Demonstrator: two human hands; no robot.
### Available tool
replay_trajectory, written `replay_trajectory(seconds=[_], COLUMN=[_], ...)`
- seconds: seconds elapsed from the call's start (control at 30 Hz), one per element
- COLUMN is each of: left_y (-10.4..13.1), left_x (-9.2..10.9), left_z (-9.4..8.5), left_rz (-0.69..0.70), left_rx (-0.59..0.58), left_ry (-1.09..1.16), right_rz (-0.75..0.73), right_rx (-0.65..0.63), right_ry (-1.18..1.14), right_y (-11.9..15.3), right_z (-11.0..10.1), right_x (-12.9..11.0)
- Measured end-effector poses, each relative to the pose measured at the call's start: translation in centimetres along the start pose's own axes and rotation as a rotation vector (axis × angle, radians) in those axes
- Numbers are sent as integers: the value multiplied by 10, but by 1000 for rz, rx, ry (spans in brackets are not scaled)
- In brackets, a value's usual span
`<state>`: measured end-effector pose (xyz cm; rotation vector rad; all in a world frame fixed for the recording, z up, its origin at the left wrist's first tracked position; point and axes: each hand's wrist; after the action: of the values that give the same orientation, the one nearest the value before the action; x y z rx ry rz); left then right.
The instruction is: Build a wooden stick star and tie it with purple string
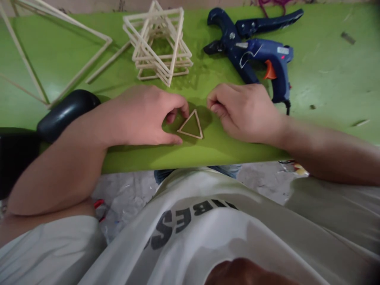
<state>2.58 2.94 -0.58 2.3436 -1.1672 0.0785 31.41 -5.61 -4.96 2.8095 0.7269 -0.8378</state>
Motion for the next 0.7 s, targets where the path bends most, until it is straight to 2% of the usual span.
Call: replay_trajectory(seconds=[0.2, 0.3, 0.47, 0.53, 0.7], left_y=[-1, -3, -4, -4, -8], left_x=[-5, -7, -8, -5, 12], left_z=[8, 10, 14, 16, 22], left_rz=[17, 9, 14, 4, 56], left_rx=[53, 48, 90, 162, 483], left_ry=[-79, -85, -59, 5, 243], right_rz=[-7, 13, -52, -61, -103], right_rx=[179, 223, 263, 274, 357], right_ry=[-422, -486, -506, -503, -522], right_y=[8, 8, 5, 6, 13], right_z=[-14, -18, -14, -12, -13], right_x=[2, 2, 11, 11, -2])
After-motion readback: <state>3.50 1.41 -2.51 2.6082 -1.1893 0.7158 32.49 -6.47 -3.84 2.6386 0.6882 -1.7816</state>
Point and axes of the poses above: each hand's wrist, its own y-axis away from the middle knuckle, its own z-axis out of the palm, x = y × z, and after that the axes turned 11 degrees about -y, right-handed
